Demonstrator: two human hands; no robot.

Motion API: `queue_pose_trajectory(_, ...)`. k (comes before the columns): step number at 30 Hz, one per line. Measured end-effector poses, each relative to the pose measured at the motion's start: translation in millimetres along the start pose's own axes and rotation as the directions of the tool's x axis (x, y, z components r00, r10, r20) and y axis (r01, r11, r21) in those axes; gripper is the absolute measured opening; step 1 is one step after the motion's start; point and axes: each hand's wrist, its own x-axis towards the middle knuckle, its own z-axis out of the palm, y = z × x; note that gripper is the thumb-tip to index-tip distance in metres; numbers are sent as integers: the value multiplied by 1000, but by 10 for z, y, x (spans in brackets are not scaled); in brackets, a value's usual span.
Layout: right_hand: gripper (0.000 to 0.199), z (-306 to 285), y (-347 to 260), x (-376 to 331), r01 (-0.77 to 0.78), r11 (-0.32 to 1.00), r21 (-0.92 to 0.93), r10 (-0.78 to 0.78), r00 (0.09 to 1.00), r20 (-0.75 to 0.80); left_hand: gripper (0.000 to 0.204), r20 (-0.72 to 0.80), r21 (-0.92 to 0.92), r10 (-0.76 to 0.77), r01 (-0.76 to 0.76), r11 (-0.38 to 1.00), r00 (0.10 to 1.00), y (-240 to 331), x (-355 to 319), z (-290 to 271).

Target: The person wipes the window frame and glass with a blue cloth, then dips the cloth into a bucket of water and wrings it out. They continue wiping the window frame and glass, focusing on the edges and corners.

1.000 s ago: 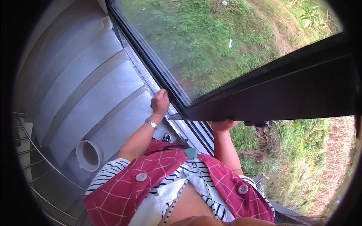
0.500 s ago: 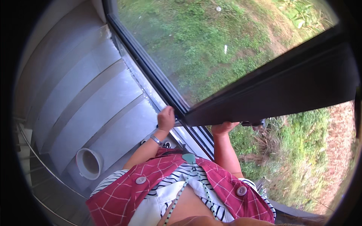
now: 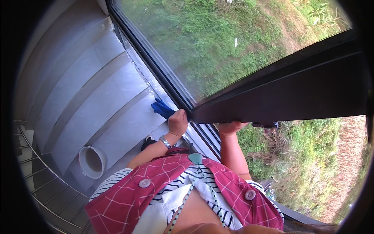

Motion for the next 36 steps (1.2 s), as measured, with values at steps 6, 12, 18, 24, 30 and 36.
queue_pose_trajectory(6, 76, -57, 174, -50, 16, 1000, 8, -16, 1000, -10, 5, 60, -123, -66, 73, 990, 996, -33, 85, -36)
queue_pose_trajectory(12, 75, 23, 45, 21, 5, 998, 56, -3, 999, -34, 7, -150, 5, -183, 186, 983, 972, -434, 641, -62)
queue_pose_trajectory(18, 74, -25, 83, -71, 24, 999, -33, -22, 998, 55, 4, 22, 60, -101, 99, 993, 995, -271, 228, -24)
queue_pose_trajectory(24, 71, -12, 57, -39, 57, 994, -95, -58, 998, 1, 5, 55, -82, -57, 61, 995, 997, -28, -13, -16)
queue_pose_trajectory(30, 81, -37, 103, -13, -78, 995, 57, 77, 997, 6, 6, -2, -63, -160, 160, 985, 987, -221, 238, 4)
queue_pose_trajectory(36, 77, 20, 27, -20, -28, 1000, 6, 28, 997, 65, 7, 7, -2, -89, 89, 996, 996, -275, 184, 37)
